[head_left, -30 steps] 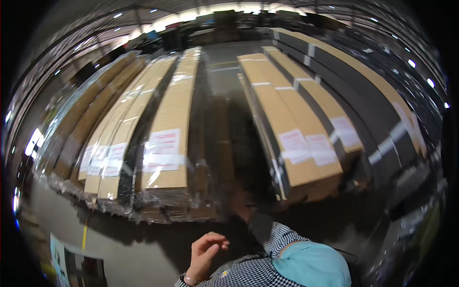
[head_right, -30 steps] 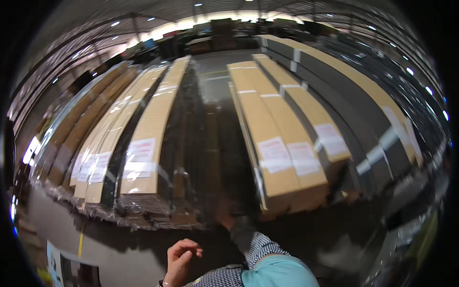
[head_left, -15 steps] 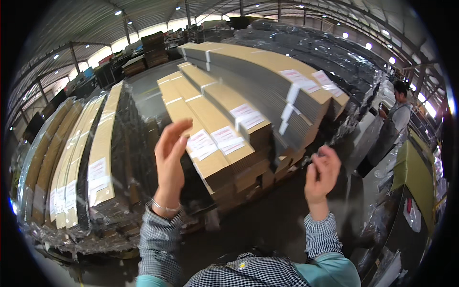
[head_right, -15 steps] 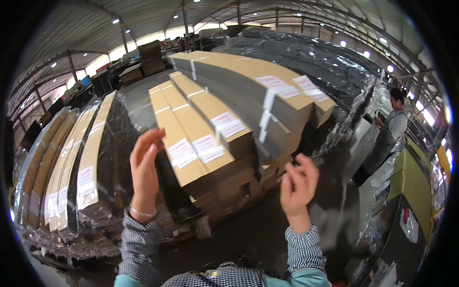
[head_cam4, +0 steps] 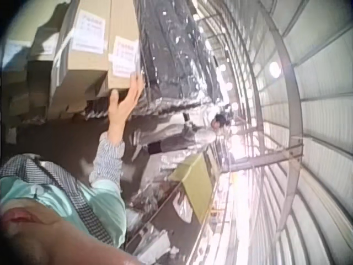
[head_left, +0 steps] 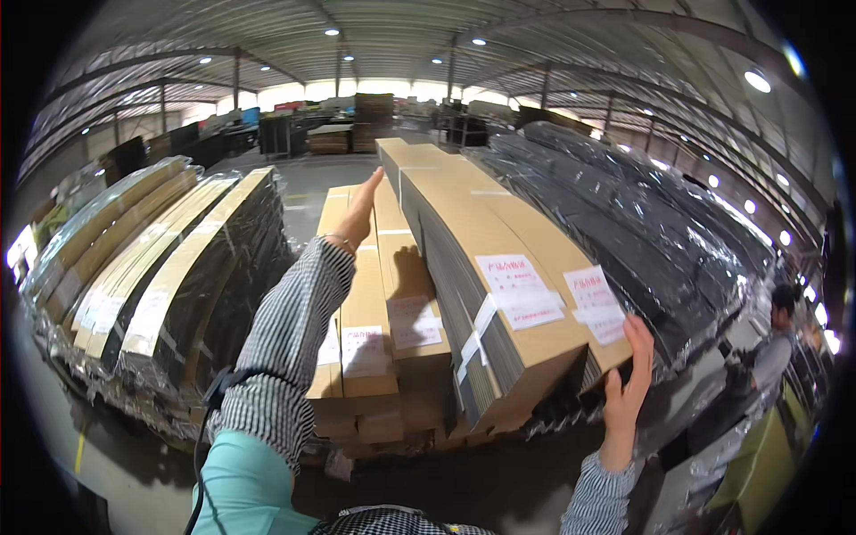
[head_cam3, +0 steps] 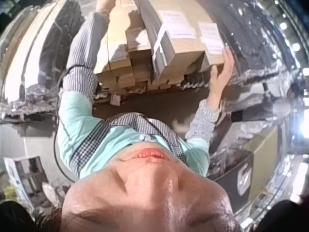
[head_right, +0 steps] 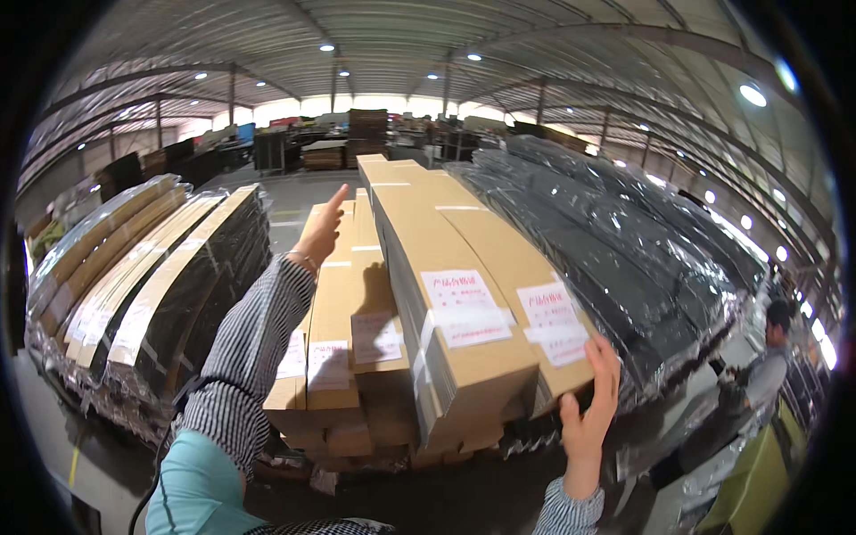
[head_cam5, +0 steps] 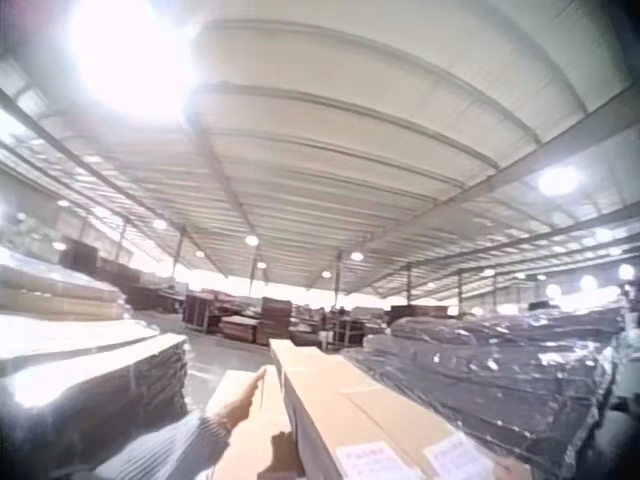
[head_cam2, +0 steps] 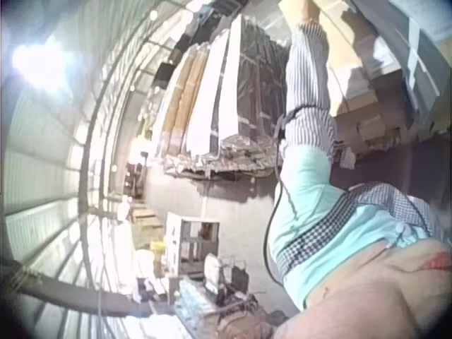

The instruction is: Handling long boxed components and placing them into protective plastic bags.

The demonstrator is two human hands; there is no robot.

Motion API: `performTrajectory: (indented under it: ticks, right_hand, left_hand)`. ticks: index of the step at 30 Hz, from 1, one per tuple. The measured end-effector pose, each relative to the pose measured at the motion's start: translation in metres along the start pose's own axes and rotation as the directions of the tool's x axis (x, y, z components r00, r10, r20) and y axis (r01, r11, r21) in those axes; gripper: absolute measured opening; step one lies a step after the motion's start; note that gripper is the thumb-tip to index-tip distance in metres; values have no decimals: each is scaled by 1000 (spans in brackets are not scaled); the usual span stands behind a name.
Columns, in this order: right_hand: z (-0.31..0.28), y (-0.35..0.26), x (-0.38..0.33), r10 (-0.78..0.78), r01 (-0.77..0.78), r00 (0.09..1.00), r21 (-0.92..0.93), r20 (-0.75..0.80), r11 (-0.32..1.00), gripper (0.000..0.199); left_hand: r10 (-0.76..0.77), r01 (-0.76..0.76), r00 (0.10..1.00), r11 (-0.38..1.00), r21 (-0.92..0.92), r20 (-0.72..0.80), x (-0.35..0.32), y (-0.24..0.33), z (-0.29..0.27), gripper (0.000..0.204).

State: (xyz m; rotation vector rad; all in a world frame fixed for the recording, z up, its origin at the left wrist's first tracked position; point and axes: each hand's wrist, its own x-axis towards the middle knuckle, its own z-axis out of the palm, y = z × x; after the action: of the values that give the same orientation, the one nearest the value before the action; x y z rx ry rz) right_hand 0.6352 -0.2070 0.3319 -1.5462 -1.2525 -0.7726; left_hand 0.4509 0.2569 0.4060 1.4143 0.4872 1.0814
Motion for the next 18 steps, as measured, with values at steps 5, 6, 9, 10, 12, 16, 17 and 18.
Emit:
performTrajectory:
  ticks: [5, 6, 9, 10, 12, 16, 17, 18]
  right_hand:
    - [10, 6, -11, 15, -12, 999, 125, -29, 992, 72]
    - [30, -7, -12, 36, -20, 998, 244, -60, 969, 75]
    - [31, 14, -24, -56, 63, 995, 90, -85, 994, 73]
    - [31, 17, -28, -64, 71, 995, 96, -73, 993, 72]
    - [33, 17, -24, -92, 97, 994, 99, -60, 990, 71]
    - [38, 25, -9, -119, 125, 992, 178, -43, 976, 73]
    - [36, 29, -17, -45, 67, 994, 226, -100, 972, 76]
    - [28, 35, -29, 36, 7, 986, 256, -163, 967, 80]
  left_hand:
    - [45, -32, 998, 969, -243, 46, 58, -41, 48, 88]
    - [139, -107, 986, 947, -302, 87, 95, -48, 2, 55]
    - [182, -154, 970, 973, -175, 159, 118, -85, 54, 39]
    - [70, -22, 967, 981, -192, 247, 122, -84, 69, 34]
    - [-46, 77, 978, 986, -150, 201, 132, -80, 77, 29]
    - [-40, 114, 975, 933, -341, 217, 107, -57, 95, 36]
    - [-88, 147, 973, 949, -278, 212, 80, -47, 114, 40]
    - [-139, 188, 964, 958, -215, 226, 53, -40, 142, 47]
